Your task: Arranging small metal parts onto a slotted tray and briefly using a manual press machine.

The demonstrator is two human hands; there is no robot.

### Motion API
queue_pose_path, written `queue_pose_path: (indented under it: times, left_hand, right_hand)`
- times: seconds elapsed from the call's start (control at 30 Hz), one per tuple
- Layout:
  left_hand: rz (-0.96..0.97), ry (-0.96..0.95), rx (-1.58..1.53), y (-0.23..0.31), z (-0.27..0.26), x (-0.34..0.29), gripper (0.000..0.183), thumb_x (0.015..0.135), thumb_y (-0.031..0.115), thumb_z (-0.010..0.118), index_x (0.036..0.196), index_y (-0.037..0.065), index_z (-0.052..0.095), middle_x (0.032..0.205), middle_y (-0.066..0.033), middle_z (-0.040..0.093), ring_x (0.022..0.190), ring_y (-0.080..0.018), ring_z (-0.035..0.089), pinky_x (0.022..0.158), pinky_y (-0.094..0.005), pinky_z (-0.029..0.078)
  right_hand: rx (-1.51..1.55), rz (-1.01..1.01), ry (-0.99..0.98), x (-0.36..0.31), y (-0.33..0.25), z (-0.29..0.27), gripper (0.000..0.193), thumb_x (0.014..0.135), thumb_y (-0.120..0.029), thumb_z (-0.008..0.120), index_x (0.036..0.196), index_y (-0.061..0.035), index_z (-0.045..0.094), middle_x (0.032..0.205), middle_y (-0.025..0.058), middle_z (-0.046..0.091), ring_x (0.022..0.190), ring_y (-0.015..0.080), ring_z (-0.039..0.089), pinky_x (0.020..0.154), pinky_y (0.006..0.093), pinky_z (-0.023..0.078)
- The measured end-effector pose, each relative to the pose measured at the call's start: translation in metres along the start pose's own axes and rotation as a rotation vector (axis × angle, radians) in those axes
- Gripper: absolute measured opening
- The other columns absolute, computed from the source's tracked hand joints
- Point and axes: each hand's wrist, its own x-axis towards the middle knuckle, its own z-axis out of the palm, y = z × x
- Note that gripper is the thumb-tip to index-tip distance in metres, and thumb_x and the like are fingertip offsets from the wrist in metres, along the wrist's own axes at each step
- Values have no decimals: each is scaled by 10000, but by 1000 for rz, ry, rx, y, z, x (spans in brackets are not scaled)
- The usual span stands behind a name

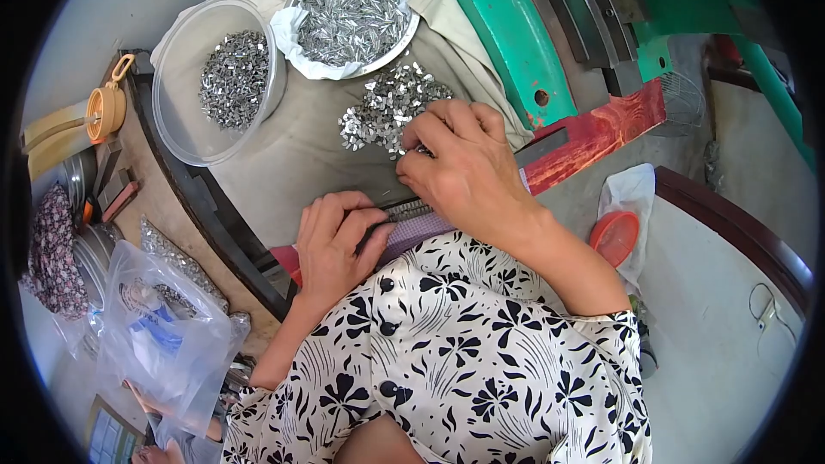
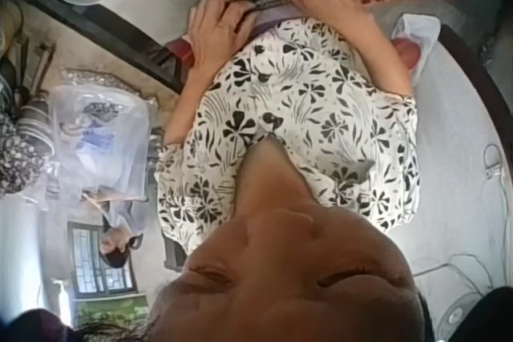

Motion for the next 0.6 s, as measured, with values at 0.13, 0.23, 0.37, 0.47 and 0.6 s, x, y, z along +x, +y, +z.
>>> queue_pose_path:
  times: [0.13, 0.23, 0.37, 0.47, 0.6]
  left_hand:
    - [7, -18, 15, 0, 1, 1, 238, 713, 105, 814, 909, 94, 680, 962, -34, 625, 843, -238, 598, 729, -356, 434]
    - [12, -17, 4, 0, 2, 2, 232, 709, 95, 811, 901, 92, 680, 952, -34, 627, 828, -238, 598, 725, -354, 434]
    - [60, 18, 4, 0, 6, 3, 227, 710, 81, 804, 899, 90, 678, 950, -36, 628, 821, -238, 599, 724, -354, 434]
    - [56, 44, 9, 1, 10, 4, 223, 715, 64, 793, 902, 88, 674, 948, -38, 629, 817, -240, 598, 731, -356, 437]
    - [67, 43, 30, 1, 10, 4, 247, 720, 58, 792, 928, 84, 662, 963, -47, 626, 824, -255, 594, 730, -365, 444]
  right_hand:
    - [33, 11, -5, -6, 0, 2, 173, 675, -154, 812, 806, -146, 700, 1001, -31, 616, 1084, 247, 536, 896, 406, 344]
    - [57, 29, 81, -19, -1, 7, 185, 658, -169, 826, 788, -153, 696, 997, -33, 618, 1064, 253, 544, 897, 397, 341]
    - [12, 50, 211, -45, -7, 13, 213, 617, -233, 853, 779, -198, 720, 973, -49, 630, 988, 229, 547, 889, 378, 339]
    - [-34, 33, 236, -56, -7, 18, 235, 606, -263, 856, 813, -225, 751, 963, -59, 630, 993, 230, 535, 882, 372, 337]
    - [52, 39, 225, -53, -6, 15, 224, 657, -263, 841, 862, -235, 753, 976, -89, 620, 1032, 213, 518, 826, 380, 299]
